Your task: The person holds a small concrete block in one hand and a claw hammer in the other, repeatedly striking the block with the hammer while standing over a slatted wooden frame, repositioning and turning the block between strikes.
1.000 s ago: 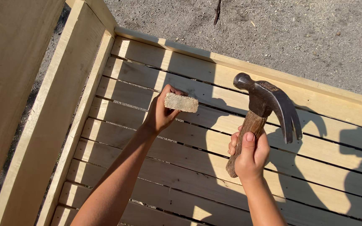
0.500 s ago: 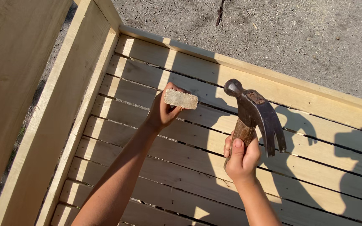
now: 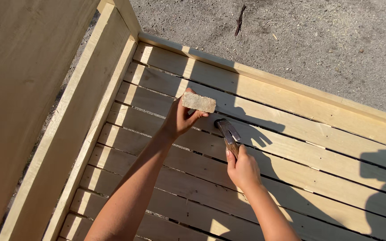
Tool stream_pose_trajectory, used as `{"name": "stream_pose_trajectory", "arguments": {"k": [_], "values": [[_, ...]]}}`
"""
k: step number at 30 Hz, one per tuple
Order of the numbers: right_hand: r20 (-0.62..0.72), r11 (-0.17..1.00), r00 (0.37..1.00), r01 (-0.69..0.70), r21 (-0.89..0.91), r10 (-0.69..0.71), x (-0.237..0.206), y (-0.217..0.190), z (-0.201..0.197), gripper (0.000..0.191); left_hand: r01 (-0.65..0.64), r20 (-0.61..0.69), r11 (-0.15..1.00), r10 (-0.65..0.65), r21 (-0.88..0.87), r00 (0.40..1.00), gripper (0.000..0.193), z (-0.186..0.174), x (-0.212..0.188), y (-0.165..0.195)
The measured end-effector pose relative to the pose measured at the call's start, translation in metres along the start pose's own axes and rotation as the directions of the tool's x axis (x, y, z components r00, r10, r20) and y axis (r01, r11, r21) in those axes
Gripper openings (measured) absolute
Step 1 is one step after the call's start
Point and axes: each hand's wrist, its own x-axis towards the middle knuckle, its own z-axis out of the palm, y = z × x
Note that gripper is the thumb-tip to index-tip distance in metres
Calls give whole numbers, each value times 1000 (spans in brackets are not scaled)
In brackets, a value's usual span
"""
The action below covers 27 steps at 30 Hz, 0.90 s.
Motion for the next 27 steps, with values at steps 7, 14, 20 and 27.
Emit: {"name": "stream_pose_trajectory", "arguments": {"k": [7, 14, 20, 27], "values": [[575, 235, 655, -735, 636, 490, 14, 23, -18, 49, 25, 60, 935, -4, -355, 998, 34, 12, 26, 10], [467, 253, 690, -673, 695, 553, -54, 37, -41, 47, -6, 104, 994, 17, -106, 994, 29, -23, 20, 59], [425, 274, 776, -583, 765, 466, -65, 39, -48, 47, 218, 92, 955, -203, -203, 975, 38, -26, -32, 27], [260, 478, 943, -329, 814, 206, -46, -34, -121, 47, 38, 108, 994, -27, -101, 994, 33, -4, -34, 2]]}}
